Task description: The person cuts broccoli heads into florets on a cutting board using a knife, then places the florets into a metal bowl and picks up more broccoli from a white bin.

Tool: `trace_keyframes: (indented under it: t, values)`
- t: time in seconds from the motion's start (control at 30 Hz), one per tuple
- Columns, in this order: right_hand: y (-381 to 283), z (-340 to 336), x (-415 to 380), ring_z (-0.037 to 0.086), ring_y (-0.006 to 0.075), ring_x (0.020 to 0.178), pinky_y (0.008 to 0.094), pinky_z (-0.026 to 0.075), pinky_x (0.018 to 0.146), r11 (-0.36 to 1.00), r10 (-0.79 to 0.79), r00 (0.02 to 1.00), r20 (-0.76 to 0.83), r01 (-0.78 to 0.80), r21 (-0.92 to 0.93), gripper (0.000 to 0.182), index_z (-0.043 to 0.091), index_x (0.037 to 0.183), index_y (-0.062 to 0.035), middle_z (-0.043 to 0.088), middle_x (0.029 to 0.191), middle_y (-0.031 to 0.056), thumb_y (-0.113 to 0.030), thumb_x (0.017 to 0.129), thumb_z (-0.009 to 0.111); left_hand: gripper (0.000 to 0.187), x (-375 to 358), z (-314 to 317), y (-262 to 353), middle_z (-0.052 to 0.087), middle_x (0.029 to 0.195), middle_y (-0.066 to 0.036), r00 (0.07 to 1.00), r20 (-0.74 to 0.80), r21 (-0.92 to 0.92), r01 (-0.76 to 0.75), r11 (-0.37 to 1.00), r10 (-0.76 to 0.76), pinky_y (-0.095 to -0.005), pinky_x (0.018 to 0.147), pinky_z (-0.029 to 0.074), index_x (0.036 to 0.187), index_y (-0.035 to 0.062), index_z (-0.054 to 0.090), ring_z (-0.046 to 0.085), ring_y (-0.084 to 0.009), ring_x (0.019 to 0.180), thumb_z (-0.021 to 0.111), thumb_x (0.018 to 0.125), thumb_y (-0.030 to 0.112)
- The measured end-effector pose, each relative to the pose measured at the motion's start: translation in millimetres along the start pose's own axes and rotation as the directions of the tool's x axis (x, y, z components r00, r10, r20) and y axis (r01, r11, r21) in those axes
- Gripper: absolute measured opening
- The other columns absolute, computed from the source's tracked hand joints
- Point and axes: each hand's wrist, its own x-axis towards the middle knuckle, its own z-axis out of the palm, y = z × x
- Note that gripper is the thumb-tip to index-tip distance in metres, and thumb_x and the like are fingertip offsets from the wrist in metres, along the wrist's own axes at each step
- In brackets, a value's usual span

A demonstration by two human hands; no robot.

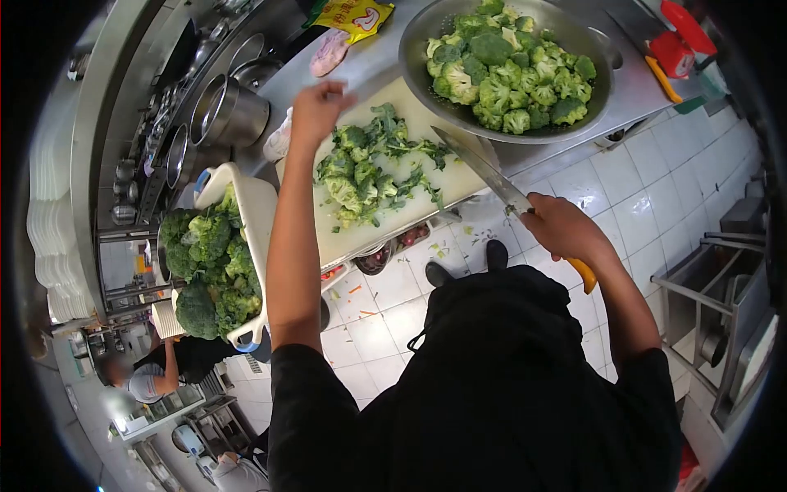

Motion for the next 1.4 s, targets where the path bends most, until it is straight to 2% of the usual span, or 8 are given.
trace_keyframes:
  t: [0.33,0.47,0.57,0.9,1.03,1.2,1.3,1.4]
  values:
    - [-1,6,4,0.068,0.0398,0.068,0.0502,0.053,0.073,0.996,-0.079,0.996,-0.05,0.077,-0.035,0.027,0.058,0.098,0.0033,0.068,0.079,0.0245,-0.024,0.1,0.054,0.053,-22,40,-96,0.068,0.119,-0.02,0.953,0.17,0.424,-0.302,0.854,0.252,-0.0416,0.096,0.053,0.122,0.0096,0.073,0.067,-0.0363,0.105,0.064,0.071,-0.004]
    - [0,7,0,0.069,0.0406,0.072,0.051,0.052,0.075,0.996,-0.087,0.994,-0.073,0.086,-0.025,0.027,0.059,0.1,0.0028,0.069,0.081,0.0243,-0.024,0.099,0.055,0.038,-18,25,-72,0.073,0.107,-0.013,1.0,0.004,-0.01,0.024,1.0,-0.024,-0.0325,0.084,0.056,0.122,0.0003,0.07,0.07,-0.0197,0.09,0.067,0.084,0.003]
    - [6,10,3,0.069,0.0408,0.072,0.0509,0.053,0.075,0.997,-0.075,0.995,-0.068,0.075,-0.006,0.027,0.06,0.1,0.0029,0.069,0.081,0.0244,-0.024,0.099,0.056,0.027,-18,20,-46,0.073,0.103,-0.013,0.984,0.046,-0.52,0.168,0.837,-0.169,-0.0296,0.081,0.058,0.116,-0.0069,0.068,0.07,-0.0169,0.086,0.062,0.096,0.009]
    - [6,10,-6,0.066,0.0474,0.087,0.0546,0.051,0.081,0.999,-0.042,0.994,-0.1,0.039,-0.031,0.027,0.061,0.099,0.0029,0.069,0.088,0.0263,-0.024,0.098,0.057,0.031,-15,29,18,0.072,0.101,-0.012,0.963,0.251,-0.548,0.224,0.806,-0.098,-0.0292,0.081,0.059,0.116,-0.0072,0.068,0.069,-0.0159,0.087,0.065,0.098,0.017]
    - [12,18,1,0.066,0.0473,0.086,0.0541,0.05,0.08,0.996,-0.066,0.993,-0.099,0.06,-0.062,0.027,0.06,0.098,0.0029,0.069,0.089,0.0265,-0.024,0.098,0.057,0.042,-5,26,94,0.07,0.119,-0.014,0.962,0.174,-0.841,0.034,0.54,0.209,-0.0367,0.094,0.057,0.135,-0.0031,0.059,0.067,-0.0215,0.107,0.065,0.102,0.022]
    - [5,15,-2,0.066,0.0474,0.086,0.0534,0.05,0.079,1.0,-0.001,0.997,-0.08,0.002,0.007,0.027,0.059,0.098,0.0028,0.068,0.088,0.0274,-0.024,0.099,0.058,0.054,-12,-3,75,0.07,0.122,-0.009,0.936,0.279,-0.284,-0.135,0.949,0.217,-0.035,0.096,0.055,0.138,0.0049,0.06,0.067,-0.0206,0.109,0.079,0.089,0.02]
    - [24,21,1,0.062,0.0227,0.048,0.0364,0.052,0.05,0.995,-0.104,0.985,-0.138,0.104,-0.005,0.025,0.056,0.097,0.0019,0.06,0.068,0.0136,-0.023,0.102,0.056,0.06,-59,11,39,0.067,0.127,-0.01,0.82,0.538,0.139,-0.314,0.939,0.194,-0.0364,0.102,0.051,0.135,0.0084,0.063,0.064,-0.0235,0.115,0.083,0.079,0.012]
    - [14,14,-4,0.066,0.0473,0.085,0.0533,0.05,0.078,0.999,-0.035,0.993,-0.109,0.032,-0.026,0.026,0.058,0.099,0.0025,0.068,0.087,0.0279,-0.024,0.099,0.058,0.059,-114,37,1,0.064,0.131,-0.012,0.782,0.572,0.393,-0.526,0.754,0.248,-0.0401,0.106,0.048,0.13,0.0125,0.067,0.061,-0.0288,0.12,0.079,0.073,0.003]
